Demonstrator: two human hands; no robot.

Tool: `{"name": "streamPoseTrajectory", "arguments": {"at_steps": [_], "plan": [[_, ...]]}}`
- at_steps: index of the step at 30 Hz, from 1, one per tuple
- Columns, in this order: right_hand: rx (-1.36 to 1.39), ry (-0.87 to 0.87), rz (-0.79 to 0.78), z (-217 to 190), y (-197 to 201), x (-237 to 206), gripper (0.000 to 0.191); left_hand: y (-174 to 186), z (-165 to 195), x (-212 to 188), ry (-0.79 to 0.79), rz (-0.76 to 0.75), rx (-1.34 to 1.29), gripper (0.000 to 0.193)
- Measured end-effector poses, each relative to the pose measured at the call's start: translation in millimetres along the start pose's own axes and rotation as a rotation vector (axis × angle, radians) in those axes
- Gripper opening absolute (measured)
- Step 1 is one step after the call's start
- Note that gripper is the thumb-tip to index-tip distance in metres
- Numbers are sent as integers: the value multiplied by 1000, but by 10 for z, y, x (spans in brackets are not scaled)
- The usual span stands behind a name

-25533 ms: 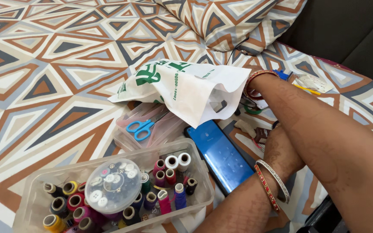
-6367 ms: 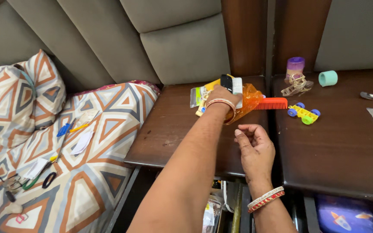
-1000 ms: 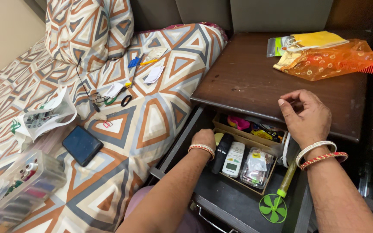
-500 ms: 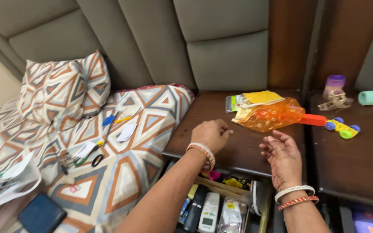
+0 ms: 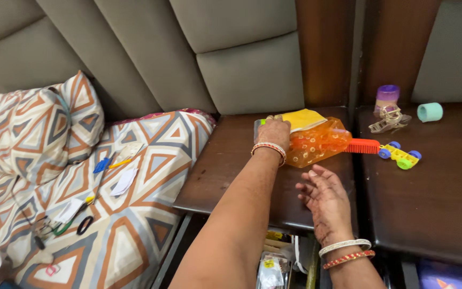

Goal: The person empties a bedside table drawer, spreading its contents on the bed, then sorts small items including a button case, thread spools, combs, and an orange mesh pouch, placing items back into the drawer compartments.

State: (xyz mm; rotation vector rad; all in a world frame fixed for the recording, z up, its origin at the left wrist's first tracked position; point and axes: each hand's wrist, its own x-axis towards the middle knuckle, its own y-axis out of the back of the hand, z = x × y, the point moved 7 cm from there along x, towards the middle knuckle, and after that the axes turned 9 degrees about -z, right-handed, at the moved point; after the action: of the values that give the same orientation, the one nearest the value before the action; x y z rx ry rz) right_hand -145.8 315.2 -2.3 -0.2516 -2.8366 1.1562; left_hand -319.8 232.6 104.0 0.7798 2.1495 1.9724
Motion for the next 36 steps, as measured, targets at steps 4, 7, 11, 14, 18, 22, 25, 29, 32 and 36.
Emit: {"name": "streamPoseTrajectory", "arguments": {"at_steps": [4, 7, 11, 14, 18, 22, 25, 29, 32, 36], "plan": [[9, -23, -4, -1, 0, -3, 31, 108, -62, 122, 126, 1, 28, 21], [-12, -30, -11, -4, -11, -12, 29, 363, -359, 170, 303, -2, -389, 22], [-56, -7, -33, -6, -58, -25, 27, 651, -780, 96, 471, 140, -874, 27], [-77, 8, -34, -2, -72, -17, 27, 715, -981, 94, 428, 195, -1003, 27], [-99, 23, -27, -7, -75, -24, 26, 590, -1125, 9, 326, 213, -1085, 27], [-125, 75, -26, -83, -138, -83, 34, 587, -1097, -248, 170, 398, -1405, 27], [-86, 126, -33, -162, -215, -142, 41, 558, -871, -575, 75, 258, -1567, 18], [-32, 174, -49, -195, -230, -181, 45, 560, -333, -1171, -160, 14, -1470, 13], [5, 240, -41, -144, -151, -149, 40, 435, -113, -1600, -126, -132, -1219, 16], [36, 374, 37, -86, 59, -135, 23, 131, -253, -1934, 142, -63, -1190, 19]]}}
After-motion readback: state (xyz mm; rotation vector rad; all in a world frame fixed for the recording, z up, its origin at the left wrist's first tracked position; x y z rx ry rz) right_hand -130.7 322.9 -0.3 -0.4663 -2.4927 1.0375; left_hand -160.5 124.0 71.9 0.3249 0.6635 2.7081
